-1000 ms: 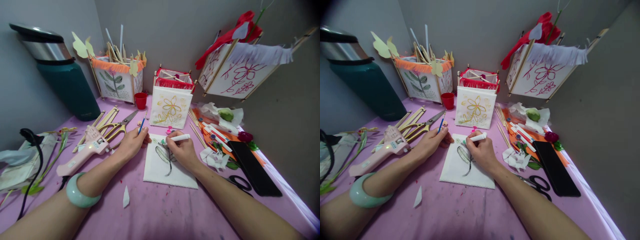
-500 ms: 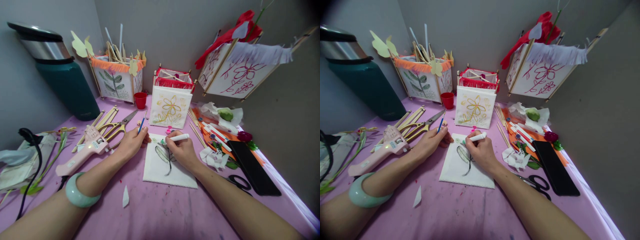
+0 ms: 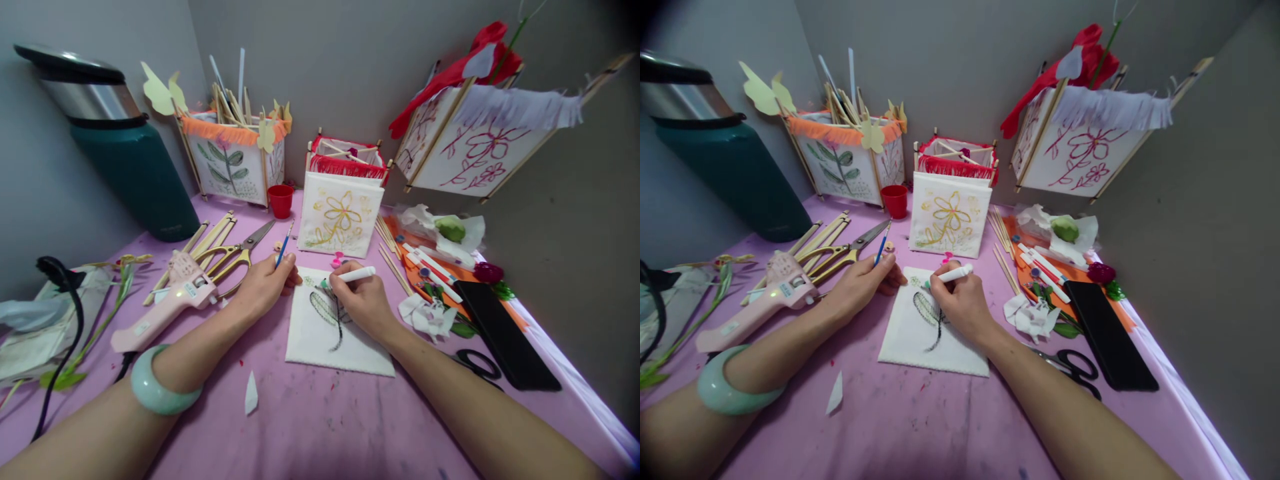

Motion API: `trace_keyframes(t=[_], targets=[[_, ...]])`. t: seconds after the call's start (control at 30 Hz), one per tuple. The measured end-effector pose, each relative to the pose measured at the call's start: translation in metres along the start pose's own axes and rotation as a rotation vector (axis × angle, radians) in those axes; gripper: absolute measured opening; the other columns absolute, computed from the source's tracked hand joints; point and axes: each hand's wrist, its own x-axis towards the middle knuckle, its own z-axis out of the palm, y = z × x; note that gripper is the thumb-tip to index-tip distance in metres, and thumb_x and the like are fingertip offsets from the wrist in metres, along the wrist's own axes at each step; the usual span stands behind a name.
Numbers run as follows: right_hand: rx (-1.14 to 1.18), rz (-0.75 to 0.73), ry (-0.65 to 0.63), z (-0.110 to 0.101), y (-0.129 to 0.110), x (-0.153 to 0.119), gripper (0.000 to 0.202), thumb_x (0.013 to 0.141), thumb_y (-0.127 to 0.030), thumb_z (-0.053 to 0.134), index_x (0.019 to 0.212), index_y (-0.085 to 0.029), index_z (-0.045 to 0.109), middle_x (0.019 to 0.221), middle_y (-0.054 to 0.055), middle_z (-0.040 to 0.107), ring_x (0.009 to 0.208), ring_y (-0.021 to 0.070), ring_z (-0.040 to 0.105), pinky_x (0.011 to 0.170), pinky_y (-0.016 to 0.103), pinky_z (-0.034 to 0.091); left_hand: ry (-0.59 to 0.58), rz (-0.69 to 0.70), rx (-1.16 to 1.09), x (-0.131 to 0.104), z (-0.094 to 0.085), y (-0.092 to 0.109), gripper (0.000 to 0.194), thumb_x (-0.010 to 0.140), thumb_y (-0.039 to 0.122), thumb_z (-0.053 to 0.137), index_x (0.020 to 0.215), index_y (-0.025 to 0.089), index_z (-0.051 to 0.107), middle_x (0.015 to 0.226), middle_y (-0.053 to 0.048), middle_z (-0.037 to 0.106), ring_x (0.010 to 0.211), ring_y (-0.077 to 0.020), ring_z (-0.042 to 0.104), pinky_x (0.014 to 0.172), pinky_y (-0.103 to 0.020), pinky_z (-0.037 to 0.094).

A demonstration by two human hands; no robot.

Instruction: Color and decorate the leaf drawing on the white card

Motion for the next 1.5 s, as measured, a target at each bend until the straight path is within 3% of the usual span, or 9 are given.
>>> trace_keyframes(t=[1.03, 1.33, 1.5], targets=[[-0.006, -0.017, 0.041, 0.0012, 0.0008, 0.0003, 0.012, 0.079, -0.026, 0.053, 0.070, -0.018, 0.054, 0.054, -0.004, 0.051, 0.049, 0.0088, 0.046, 0.048, 0.021, 0.034, -0.012, -0.022, 0.013, 0.0010, -0.0001, 0.0022, 0.048, 0.079, 0.061, 0.043, 0.075, 0.015, 0.057, 0.077, -0.009, 0.068, 0.068, -0.0186, 0.063, 0.062, -0.031, 0.052], [0.052, -0.019, 0.144, 0.0009, 0.0030, -0.0021, 0.011, 0.077, -0.026, 0.055, 0.070, -0.018, 0.055, 0.052, -0.005, 0.049, 0.046, 0.0084, 0.044, 0.045, 0.020, 0.033, -0.020, -0.023, -0.003, 0.0007, -0.0010, 0.0029, 0.047, 0.079, 0.060, 0.043, 0.074, 0.015, 0.056, 0.075, -0.008, 0.068, 0.066, -0.0172, 0.062, 0.061, -0.031, 0.052], [0.059, -0.016, 0.125, 0.0021, 0.0051, -0.0015, 0.012, 0.077, -0.026, 0.055, 0.070, -0.018, 0.054, 0.052, -0.005, 0.049, 0.046, 0.0083, 0.044, 0.045, 0.020, 0.033, -0.016, -0.031, 0.009, 0.0003, -0.0009, 0.0039, 0.046, 0.080, 0.059, 0.043, 0.074, 0.015, 0.056, 0.075, -0.008, 0.068, 0.067, -0.0173, 0.062, 0.061, -0.030, 0.052]])
